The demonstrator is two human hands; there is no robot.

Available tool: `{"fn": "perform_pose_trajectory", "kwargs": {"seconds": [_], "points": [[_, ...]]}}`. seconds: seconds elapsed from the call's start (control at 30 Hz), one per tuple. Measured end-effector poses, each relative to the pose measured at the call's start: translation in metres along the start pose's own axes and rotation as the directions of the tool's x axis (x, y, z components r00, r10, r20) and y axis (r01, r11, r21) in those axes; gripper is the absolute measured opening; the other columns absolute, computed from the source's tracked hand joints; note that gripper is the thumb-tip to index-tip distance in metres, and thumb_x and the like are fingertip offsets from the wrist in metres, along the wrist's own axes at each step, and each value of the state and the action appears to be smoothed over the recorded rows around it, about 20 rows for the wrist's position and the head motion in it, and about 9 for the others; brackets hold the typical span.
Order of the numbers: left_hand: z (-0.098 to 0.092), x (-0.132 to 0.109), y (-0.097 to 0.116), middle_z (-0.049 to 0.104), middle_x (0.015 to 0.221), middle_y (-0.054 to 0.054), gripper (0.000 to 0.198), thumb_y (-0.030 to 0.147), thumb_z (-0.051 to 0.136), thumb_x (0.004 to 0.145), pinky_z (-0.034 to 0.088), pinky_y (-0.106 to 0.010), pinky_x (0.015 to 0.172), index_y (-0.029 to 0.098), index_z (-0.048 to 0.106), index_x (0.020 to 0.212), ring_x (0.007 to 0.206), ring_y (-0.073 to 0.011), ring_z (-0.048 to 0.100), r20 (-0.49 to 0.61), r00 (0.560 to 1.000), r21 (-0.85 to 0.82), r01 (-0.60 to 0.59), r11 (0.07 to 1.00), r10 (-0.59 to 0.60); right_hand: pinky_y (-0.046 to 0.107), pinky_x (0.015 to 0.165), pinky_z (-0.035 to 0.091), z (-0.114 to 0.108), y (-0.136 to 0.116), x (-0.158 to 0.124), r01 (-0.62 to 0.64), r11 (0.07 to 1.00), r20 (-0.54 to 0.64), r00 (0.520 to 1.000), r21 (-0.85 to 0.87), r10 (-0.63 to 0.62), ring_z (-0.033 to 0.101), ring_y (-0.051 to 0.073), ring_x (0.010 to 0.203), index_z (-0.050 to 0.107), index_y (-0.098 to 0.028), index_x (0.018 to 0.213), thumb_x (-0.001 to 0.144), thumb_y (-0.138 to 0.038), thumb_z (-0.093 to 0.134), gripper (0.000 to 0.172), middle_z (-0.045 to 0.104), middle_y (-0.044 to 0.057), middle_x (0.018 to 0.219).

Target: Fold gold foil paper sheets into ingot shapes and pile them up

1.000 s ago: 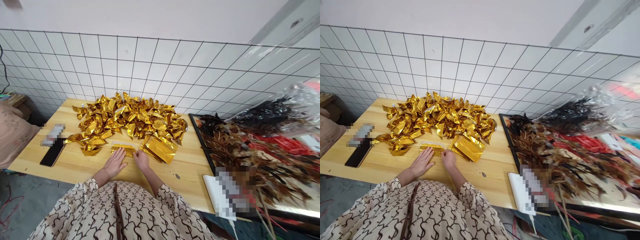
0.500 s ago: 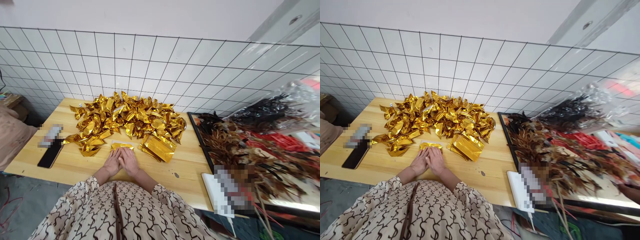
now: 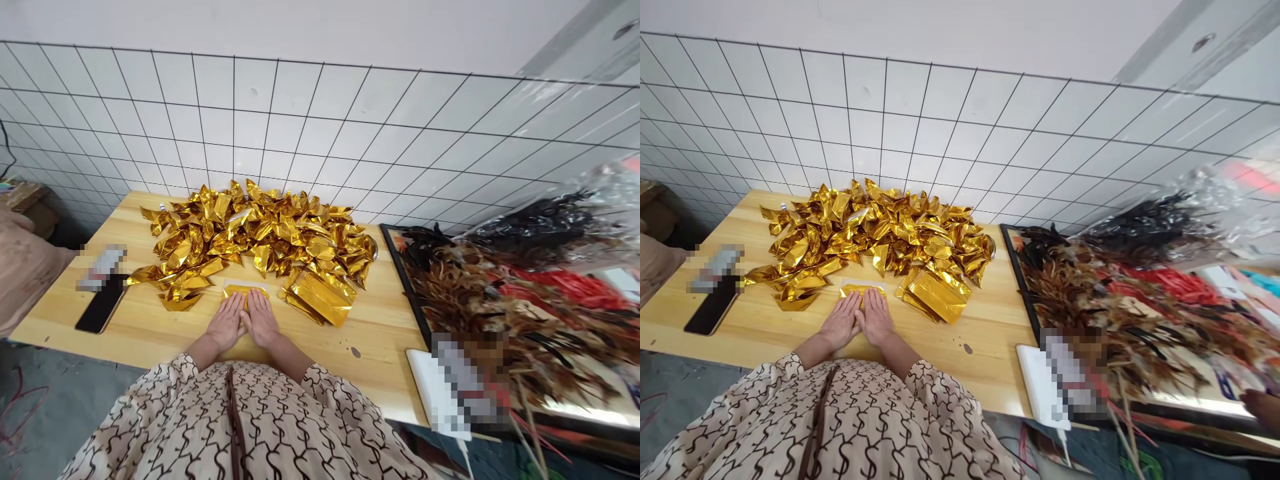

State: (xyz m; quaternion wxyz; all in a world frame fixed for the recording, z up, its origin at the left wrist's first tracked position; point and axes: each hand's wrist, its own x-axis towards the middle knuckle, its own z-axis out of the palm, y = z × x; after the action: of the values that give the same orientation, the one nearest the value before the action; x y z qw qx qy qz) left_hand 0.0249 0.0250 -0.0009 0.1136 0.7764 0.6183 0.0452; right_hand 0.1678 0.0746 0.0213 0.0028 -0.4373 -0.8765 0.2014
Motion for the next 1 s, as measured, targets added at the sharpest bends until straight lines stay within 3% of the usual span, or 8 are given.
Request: {"fn": "perform_pose_trajectory", "kwargs": {"seconds": [0.2,0.37,0.67,1.0], "points": [[0.005,-0.006,-0.015,0.033,0.150,-0.018,0.062,0.044,0.032,0.094,0.028,-0.045,0.112,0.007,0.029,0.144,0.140,-0.0261,0.027,-0.078,0.997,0.017,0.026,1.000,-0.025,0.042,0.116,0.017,0.004,0.005,-0.002,-0.009,0.998,-0.010,1.000,-0.057,0.008,0.013,0.022,0.144,0.023,-0.009,0.149,0.097,-0.046,0.018,0.064,0.020,0.011,0.155],[0.006,-0.005,-0.016,0.035,0.149,-0.015,0.056,0.036,0.028,0.095,0.027,-0.046,0.113,0.011,0.029,0.145,0.140,-0.0248,0.029,-0.119,0.991,0.026,0.061,0.998,-0.057,0.044,0.116,0.017,0.010,0.005,-0.002,0.000,0.996,-0.049,0.999,-0.087,-0.004,0.015,0.022,0.144,0.023,-0.010,0.148,0.097,-0.045,0.020,0.062,0.023,0.011,0.155],[-0.012,0.005,-0.007,0.034,0.150,-0.013,0.053,0.025,0.030,0.093,0.027,-0.043,0.113,0.010,0.033,0.144,0.141,-0.0229,0.026,-0.014,0.999,-0.011,-0.029,1.000,0.029,0.045,0.115,0.019,0.005,0.004,-0.003,0.014,0.996,-0.032,0.999,-0.087,-0.016,0.016,0.023,0.143,0.026,-0.009,0.148,0.097,-0.045,0.021,0.062,0.024,0.013,0.154],[-0.007,0.003,-0.009,0.031,0.152,-0.014,0.054,0.031,0.029,0.095,0.027,-0.044,0.113,0.010,0.030,0.145,0.142,-0.0228,0.023,0.005,0.999,-0.012,-0.031,0.999,0.031,0.044,0.115,0.018,0.001,0.007,-0.005,-0.002,0.996,-0.034,0.999,-0.095,-0.001,0.015,0.023,0.143,0.025,-0.007,0.147,0.097,-0.047,0.023,0.065,0.023,0.014,0.154]]}}
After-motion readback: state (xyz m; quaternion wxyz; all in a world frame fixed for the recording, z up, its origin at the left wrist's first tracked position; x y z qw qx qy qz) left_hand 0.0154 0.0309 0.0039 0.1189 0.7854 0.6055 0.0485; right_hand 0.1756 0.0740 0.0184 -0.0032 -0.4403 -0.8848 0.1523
